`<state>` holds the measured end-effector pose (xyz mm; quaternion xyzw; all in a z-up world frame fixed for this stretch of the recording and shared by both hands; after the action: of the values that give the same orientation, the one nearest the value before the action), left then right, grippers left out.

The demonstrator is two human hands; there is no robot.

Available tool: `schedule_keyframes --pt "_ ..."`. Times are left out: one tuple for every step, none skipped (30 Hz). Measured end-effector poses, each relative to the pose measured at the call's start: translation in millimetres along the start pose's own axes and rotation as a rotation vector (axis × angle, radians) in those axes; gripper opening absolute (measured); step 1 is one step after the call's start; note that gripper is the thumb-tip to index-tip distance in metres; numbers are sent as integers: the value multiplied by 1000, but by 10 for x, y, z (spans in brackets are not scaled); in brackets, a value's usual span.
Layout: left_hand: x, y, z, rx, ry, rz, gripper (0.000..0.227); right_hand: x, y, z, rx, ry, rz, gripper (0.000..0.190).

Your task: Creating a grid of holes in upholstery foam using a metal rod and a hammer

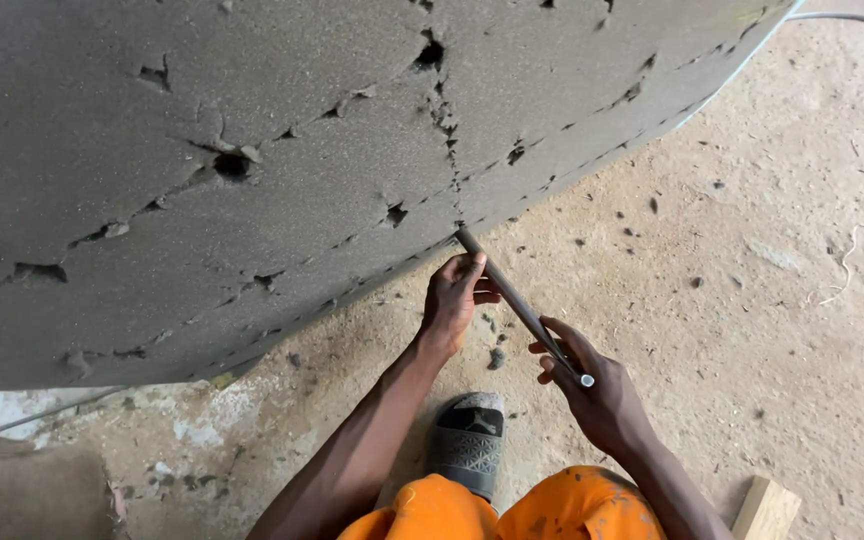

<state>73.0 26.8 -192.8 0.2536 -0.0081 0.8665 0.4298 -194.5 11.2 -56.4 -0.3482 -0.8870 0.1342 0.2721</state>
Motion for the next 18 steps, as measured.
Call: schedule_keyframes --pt "-5 -16 39 -26 2 -25 87 -28 24 15 -6 -22 10 61" --pt "-8 -30 79 -53 4 -49 91 -53 47 30 -12 -45 20 59" --pt "-25 -38 114 -52 4 -45 91 -60 90 -33 -12 -47 16 59" --pt "-43 -50 137 -63 -17 -33 89 -67 125 -64 -99 -3 26 60" --pt "-66 -58 161 -74 -37 -21 88 -77 158 -94 -186 41 37 62" --pt "-115 -92 125 -73 -36 -17 88 -115 188 -113 -185 39 33 62" --pt "-162 -105 122 -15 36 -52 67 -150 248 -105 -356 69 -2 63" --pt "-208 -121 118 42 108 -88 50 -186 313 -100 -526 100 -37 65" --pt "-190 -142 183 41 106 -80 50 -219 338 -84 -527 102 -44 65" --pt "-172 -128 227 40 71 -130 53 -248 394 -61 -771 123 -80 66" --pt "-149 -94 263 41 34 -182 58 -265 437 -40 -1013 146 -111 68" --pt "-344 -152 128 42 31 -177 58 -387 472 108 -1012 150 -115 68" --pt "-515 -198 2 115 75 -153 51 -467 503 292 -1149 203 -93 55" --pt "-675 -240 -121 188 119 -128 48 -537 529 469 -1285 255 -71 48" --pt "-687 -214 -157 189 123 -135 48 -521 518 458 -1285 248 -65 48" --pt "-700 -192 -191 178 120 -131 45 -504 485 458 -1210 250 -31 55" --pt "-697 -176 -245 168 114 -126 42 -473 459 465 -1134 256 3 63" --pt "-565 -153 -187 170 115 -130 42 -284 399 312 -1132 254 8 63"
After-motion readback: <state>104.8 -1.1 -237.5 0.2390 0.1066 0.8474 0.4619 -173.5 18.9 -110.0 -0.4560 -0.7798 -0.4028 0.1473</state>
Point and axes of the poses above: each hand's wrist, its own x-axis away from the middle knuckle, its own y-axis out of the palm, z = x × y, the point moved 6 cm from there along -x, towards the middle knuckle, and after that the axes turned 4 degrees about -z, right-handed, at the moved point
